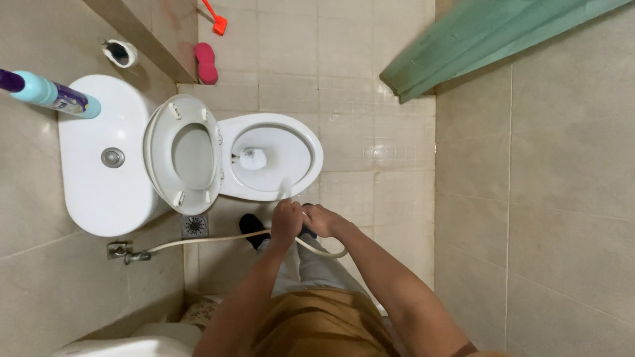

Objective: The person uses a handheld bidet sprayer to rinse the toilet bowl and surrounding floor area. They then close the toilet lid and wipe the top of the tank and lid with their hands. Finally, they pick up a pink sponge and a spray bottle from a shelf.

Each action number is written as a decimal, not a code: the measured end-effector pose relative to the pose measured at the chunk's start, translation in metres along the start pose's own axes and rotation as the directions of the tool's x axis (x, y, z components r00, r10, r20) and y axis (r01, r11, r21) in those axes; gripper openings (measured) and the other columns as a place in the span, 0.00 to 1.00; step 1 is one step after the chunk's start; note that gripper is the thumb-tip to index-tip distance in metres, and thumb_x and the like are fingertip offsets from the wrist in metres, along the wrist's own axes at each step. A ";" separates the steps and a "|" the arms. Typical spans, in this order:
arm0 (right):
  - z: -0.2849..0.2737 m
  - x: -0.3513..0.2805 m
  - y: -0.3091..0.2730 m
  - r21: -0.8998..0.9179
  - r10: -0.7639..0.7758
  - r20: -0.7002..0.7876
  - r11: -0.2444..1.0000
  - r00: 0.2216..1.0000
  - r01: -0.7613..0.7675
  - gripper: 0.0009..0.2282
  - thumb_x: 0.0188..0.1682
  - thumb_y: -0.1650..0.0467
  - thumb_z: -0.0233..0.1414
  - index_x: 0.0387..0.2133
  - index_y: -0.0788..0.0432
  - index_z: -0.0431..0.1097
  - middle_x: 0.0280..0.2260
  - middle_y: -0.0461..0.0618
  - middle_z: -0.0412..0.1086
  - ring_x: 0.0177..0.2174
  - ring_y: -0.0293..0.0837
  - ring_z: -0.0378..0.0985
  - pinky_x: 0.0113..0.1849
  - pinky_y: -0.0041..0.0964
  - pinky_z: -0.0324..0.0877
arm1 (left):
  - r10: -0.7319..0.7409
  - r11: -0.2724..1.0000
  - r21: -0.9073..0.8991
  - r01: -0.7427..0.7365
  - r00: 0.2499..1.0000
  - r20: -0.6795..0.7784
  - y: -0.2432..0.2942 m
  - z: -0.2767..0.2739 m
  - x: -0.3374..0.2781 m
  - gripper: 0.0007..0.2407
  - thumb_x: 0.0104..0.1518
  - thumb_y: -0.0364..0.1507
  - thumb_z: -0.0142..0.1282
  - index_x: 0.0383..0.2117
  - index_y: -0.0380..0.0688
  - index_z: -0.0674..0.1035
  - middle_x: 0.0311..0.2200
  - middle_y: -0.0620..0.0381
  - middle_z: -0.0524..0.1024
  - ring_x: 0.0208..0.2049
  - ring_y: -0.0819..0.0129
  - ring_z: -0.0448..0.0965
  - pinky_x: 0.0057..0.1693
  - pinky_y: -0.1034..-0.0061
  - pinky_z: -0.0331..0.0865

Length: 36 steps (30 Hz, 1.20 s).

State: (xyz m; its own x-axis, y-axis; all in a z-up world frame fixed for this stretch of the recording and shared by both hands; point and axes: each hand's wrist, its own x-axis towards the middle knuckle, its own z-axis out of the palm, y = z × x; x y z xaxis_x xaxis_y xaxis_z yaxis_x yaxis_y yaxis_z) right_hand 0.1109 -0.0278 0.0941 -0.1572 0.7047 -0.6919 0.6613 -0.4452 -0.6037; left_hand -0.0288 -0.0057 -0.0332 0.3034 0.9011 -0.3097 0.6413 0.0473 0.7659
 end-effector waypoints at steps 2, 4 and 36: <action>0.004 0.007 0.001 -0.004 -0.034 0.013 0.999 0.999 0.034 0.18 0.57 0.63 0.38 0.46 0.62 0.71 0.47 0.63 0.74 0.47 0.61 0.76 0.50 0.51 0.69 | -0.050 0.998 -0.035 0.050 0.999 0.012 0.010 -0.016 -0.004 0.18 0.62 0.32 0.43 0.45 0.24 0.78 0.46 0.29 0.76 0.49 0.35 0.74 0.58 0.54 0.67; 0.006 0.014 -0.001 -0.010 -0.069 0.025 0.998 0.997 0.069 0.18 0.57 0.63 0.38 0.45 0.62 0.71 0.46 0.64 0.75 0.46 0.61 0.76 0.49 0.50 0.70 | -0.096 0.993 -0.071 0.098 0.995 0.024 -0.001 -0.020 -0.004 0.19 0.62 0.32 0.43 0.45 0.23 0.77 0.45 0.29 0.76 0.49 0.36 0.75 0.58 0.54 0.67; -0.010 0.041 -0.086 -0.287 -0.081 0.189 0.948 0.979 0.134 0.19 0.57 0.65 0.40 0.60 0.53 0.63 0.41 0.58 0.77 0.43 0.53 0.79 0.51 0.52 0.70 | -0.136 0.986 -0.118 0.114 0.970 -0.201 0.040 -0.113 -0.018 0.21 0.64 0.29 0.36 0.57 0.21 0.68 0.61 0.29 0.66 0.61 0.36 0.66 0.66 0.57 0.60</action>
State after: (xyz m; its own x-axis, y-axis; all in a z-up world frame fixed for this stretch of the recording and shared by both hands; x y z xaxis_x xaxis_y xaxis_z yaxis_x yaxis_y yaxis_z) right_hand 0.0551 0.0450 0.1221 -0.3464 0.6213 -0.7028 0.8167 -0.1689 -0.5518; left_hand -0.0880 0.0286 0.0663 0.0657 0.9542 -0.2918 0.5838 0.2004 0.7868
